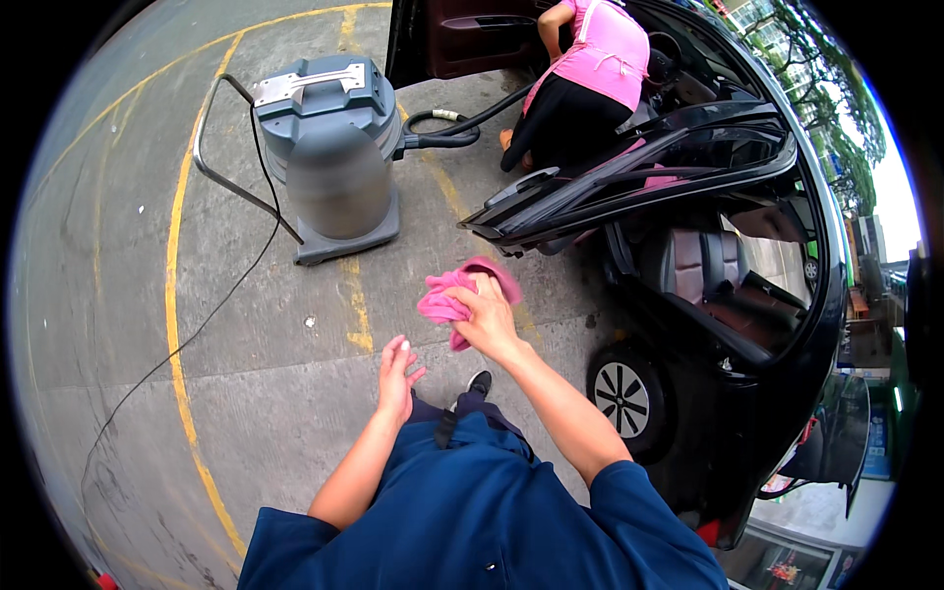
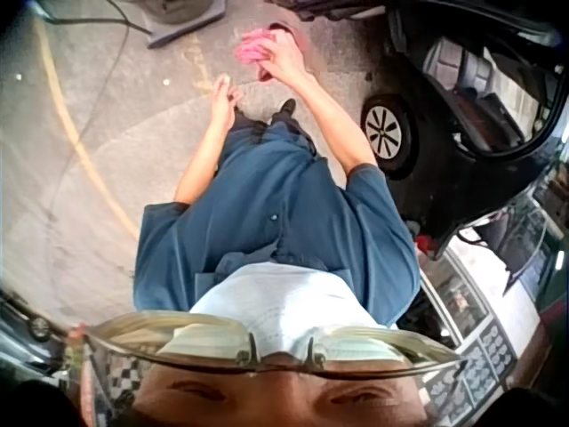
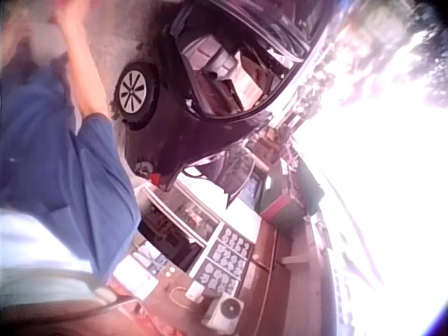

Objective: The person washes and wrings out a cloth under running water over a bucket. The person then wipes down the trunk edge, door frames, door panels, and interior surfaces of a car with the cloth.

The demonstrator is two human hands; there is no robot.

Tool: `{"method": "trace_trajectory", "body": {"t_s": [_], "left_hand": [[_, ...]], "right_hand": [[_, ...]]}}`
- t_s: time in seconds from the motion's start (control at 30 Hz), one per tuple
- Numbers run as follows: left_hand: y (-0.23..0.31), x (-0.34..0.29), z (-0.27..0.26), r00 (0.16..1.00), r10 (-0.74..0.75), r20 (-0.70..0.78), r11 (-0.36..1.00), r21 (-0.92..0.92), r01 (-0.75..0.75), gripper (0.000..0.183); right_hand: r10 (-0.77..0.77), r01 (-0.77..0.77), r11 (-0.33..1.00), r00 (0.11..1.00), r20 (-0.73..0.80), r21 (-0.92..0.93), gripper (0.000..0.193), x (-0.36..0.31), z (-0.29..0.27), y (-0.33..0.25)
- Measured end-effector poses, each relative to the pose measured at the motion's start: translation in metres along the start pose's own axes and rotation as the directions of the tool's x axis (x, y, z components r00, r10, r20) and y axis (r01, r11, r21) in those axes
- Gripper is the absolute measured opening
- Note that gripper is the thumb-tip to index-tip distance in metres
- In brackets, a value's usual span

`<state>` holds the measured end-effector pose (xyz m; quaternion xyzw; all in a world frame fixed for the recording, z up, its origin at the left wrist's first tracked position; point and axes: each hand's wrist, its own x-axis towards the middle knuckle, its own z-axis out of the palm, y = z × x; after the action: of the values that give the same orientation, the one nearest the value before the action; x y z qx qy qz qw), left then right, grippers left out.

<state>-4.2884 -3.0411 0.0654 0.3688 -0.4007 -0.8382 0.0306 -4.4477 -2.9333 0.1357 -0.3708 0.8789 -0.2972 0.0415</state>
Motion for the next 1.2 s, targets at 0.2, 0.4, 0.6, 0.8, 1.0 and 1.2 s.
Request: {"method": "trace_trajectory", "body": {"t_s": [0.2,0.4,0.6,0.8,1.0,1.2], "left_hand": [[-0.014,0.014,0.024,0.931,0.043,0.363,0.806,-0.564,0.182,0.047],[0.033,-0.009,0.093,0.792,0.031,0.610,0.872,-0.404,0.276,0.050],[0.051,-0.028,0.073,0.809,0.146,0.570,0.987,-0.030,-0.157,0.053],[0.037,-0.030,0.057,0.853,0.137,0.503,0.987,0.006,-0.162,0.046],[0.021,-0.029,0.018,0.926,0.122,0.357,0.989,0.033,-0.143,0.040],[0.012,-0.030,0.000,0.928,0.065,0.368,0.995,0.052,-0.091,0.036]], "right_hand": [[0.148,-0.223,0.851,0.970,0.192,0.475,0.057,-0.043,0.002,-0.039],[0.477,-0.318,0.617,0.879,-0.020,0.720,0.050,-0.056,-0.012,0.013],[-0.389,0.072,0.848,0.757,-0.525,-0.525,0.046,0.014,-0.131,-0.040],[-0.530,0.295,0.484,0.848,-0.008,-0.823,0.021,0.032,-0.040,0.049],[-0.476,0.417,0.600,0.872,0.114,-0.682,0.022,0.022,-0.034,0.034],[-0.449,0.298,0.681,0.891,-0.061,-0.669,0.032,0.062,-0.136,-0.027]]}}
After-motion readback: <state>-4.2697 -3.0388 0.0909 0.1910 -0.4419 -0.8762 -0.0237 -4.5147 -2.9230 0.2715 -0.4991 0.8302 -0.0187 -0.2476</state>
